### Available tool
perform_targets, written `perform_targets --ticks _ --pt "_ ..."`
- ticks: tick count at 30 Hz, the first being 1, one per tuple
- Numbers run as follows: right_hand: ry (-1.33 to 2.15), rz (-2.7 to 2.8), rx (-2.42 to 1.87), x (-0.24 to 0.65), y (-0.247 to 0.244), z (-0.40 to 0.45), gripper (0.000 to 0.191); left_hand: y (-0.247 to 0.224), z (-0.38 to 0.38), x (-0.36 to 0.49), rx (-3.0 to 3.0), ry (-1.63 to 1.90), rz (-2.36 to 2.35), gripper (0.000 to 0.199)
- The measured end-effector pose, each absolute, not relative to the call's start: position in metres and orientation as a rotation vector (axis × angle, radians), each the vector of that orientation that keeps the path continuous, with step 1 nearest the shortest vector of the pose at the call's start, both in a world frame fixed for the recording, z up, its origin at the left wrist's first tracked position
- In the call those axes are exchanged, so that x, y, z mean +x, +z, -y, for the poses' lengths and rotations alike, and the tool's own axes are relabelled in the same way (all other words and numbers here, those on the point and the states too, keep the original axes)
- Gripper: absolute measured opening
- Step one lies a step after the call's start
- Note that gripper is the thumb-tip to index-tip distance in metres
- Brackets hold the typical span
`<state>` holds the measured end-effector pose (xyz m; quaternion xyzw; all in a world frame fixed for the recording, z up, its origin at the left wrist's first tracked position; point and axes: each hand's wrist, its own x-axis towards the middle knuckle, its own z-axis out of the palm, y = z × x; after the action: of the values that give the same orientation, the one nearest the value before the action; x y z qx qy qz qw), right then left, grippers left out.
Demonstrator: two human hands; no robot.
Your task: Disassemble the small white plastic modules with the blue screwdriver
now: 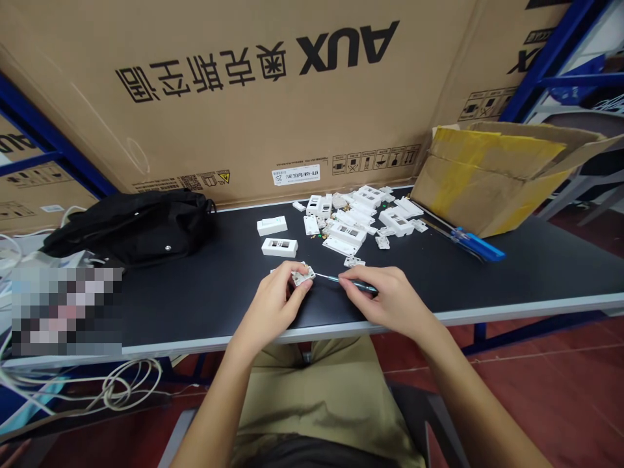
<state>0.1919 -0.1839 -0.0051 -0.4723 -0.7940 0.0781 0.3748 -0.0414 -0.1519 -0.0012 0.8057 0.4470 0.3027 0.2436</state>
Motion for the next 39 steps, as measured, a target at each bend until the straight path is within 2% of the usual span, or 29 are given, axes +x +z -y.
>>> perform_targets --ticks 10,17,26,30,33,36,39 --pt "0.302 2.128 -1.358 0.193 -0.002 0.184 0.02 0.001 0.152 -0.04 2.127 0.84 -1.23 0.043" --pt "0.308 2.166 -1.403 0.191 -0.001 0.182 0.019 0.003 0.153 -0.041 2.204 0.732 -1.251 0.044" --pt "0.286 2.187 -1.429 0.19 0.001 0.184 0.02 0.003 0.152 -0.041 2.189 0.808 -1.24 0.05" --pt "0.276 2.207 -1.437 0.19 0.001 0.183 0.021 0.014 0.137 -0.029 2.215 0.882 -1.403 0.052" --pt "0.266 2.206 -1.44 0.19 0.001 0.182 0.021 0.027 0.118 -0.013 2.402 0.792 -1.444 0.055" --pt "0.272 2.203 -1.45 0.19 0.001 0.183 0.021 0.037 0.101 -0.007 2.494 0.76 -1.476 0.05" --pt "0.303 2.191 -1.433 0.191 0.001 0.184 0.021 0.037 0.092 -0.021 2.475 0.814 -1.596 0.036"
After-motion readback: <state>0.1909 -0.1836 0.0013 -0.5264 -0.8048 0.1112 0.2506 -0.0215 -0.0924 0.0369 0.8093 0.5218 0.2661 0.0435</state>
